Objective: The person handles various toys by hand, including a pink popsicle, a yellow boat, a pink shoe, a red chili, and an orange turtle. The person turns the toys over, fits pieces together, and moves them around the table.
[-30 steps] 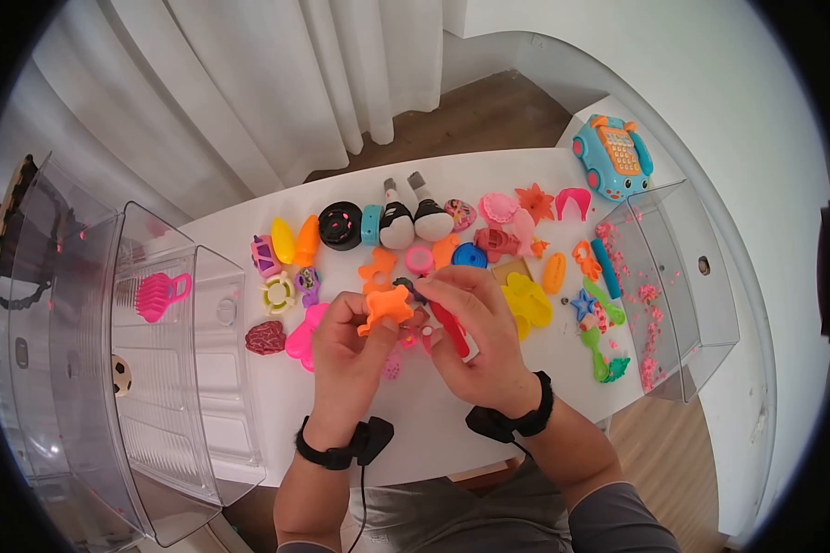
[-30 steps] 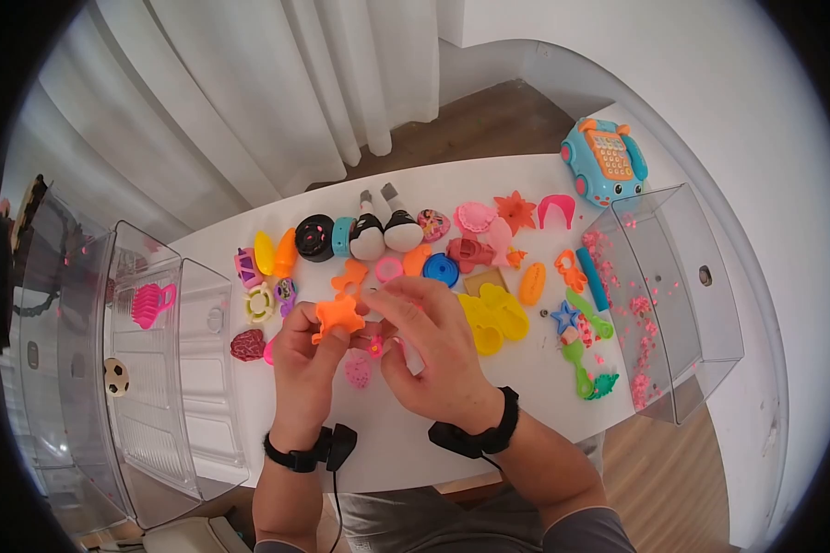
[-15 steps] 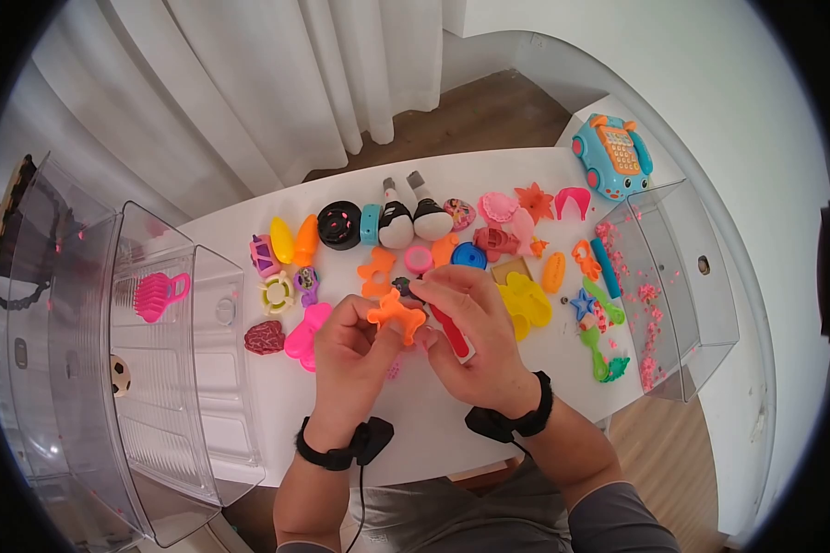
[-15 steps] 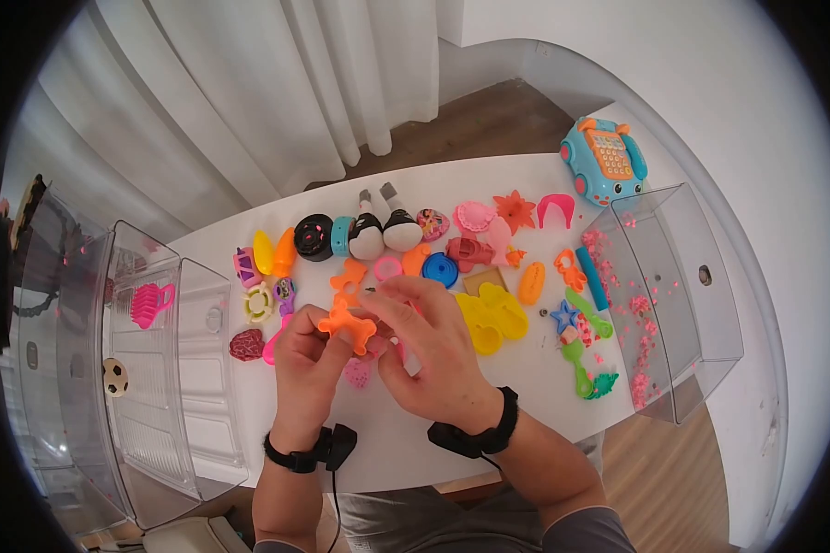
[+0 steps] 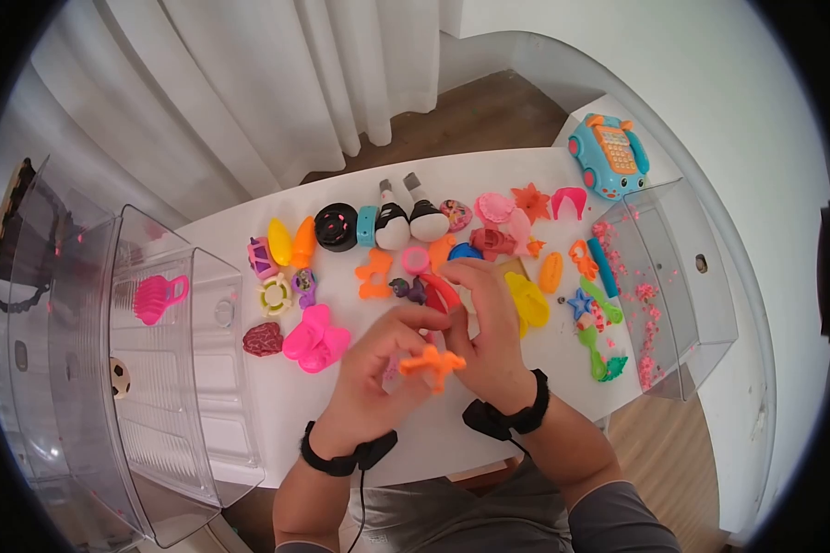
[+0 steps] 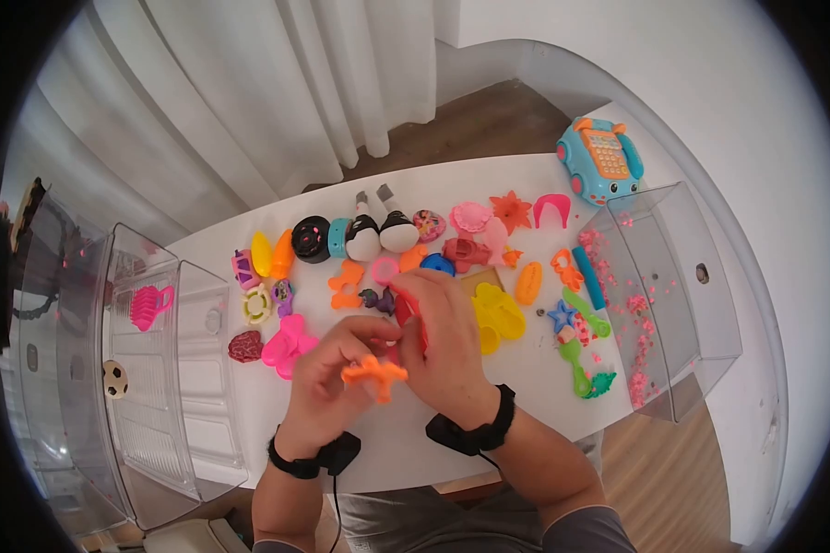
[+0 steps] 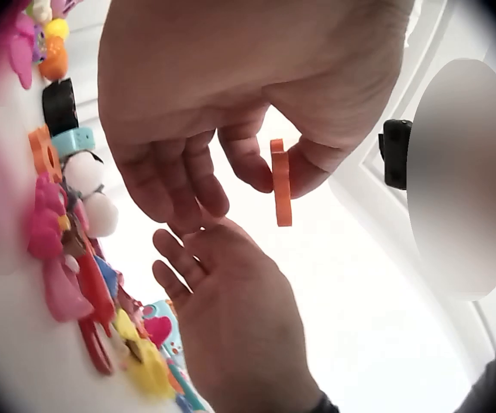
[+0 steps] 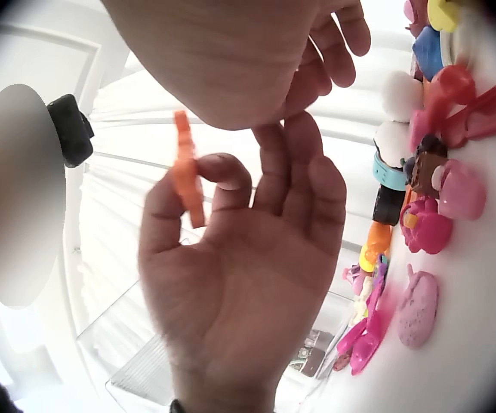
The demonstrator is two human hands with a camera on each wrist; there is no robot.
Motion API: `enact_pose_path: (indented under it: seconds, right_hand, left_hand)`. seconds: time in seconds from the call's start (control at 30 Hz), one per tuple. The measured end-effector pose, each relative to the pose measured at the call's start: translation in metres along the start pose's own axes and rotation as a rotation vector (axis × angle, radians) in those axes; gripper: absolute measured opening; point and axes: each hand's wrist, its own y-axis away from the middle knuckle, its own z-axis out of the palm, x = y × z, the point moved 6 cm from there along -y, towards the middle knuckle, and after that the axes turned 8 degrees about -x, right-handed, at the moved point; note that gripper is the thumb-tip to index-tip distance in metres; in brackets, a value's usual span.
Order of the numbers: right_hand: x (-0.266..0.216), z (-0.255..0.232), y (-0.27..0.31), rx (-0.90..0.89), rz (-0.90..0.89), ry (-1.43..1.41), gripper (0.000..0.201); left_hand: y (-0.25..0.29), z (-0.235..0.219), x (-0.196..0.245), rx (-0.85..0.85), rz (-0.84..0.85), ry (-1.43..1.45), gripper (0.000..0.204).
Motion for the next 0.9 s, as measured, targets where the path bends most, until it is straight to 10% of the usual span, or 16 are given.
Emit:
enact_pose_path:
  seconds: [0.9]
  right_hand:
    - [0.036,-0.035,0.000,0.370,0.166,0.363,0.043]
  left_hand:
    - [-0.001,0.043,0.002,-0.320,-0.044,-0.093,0.020]
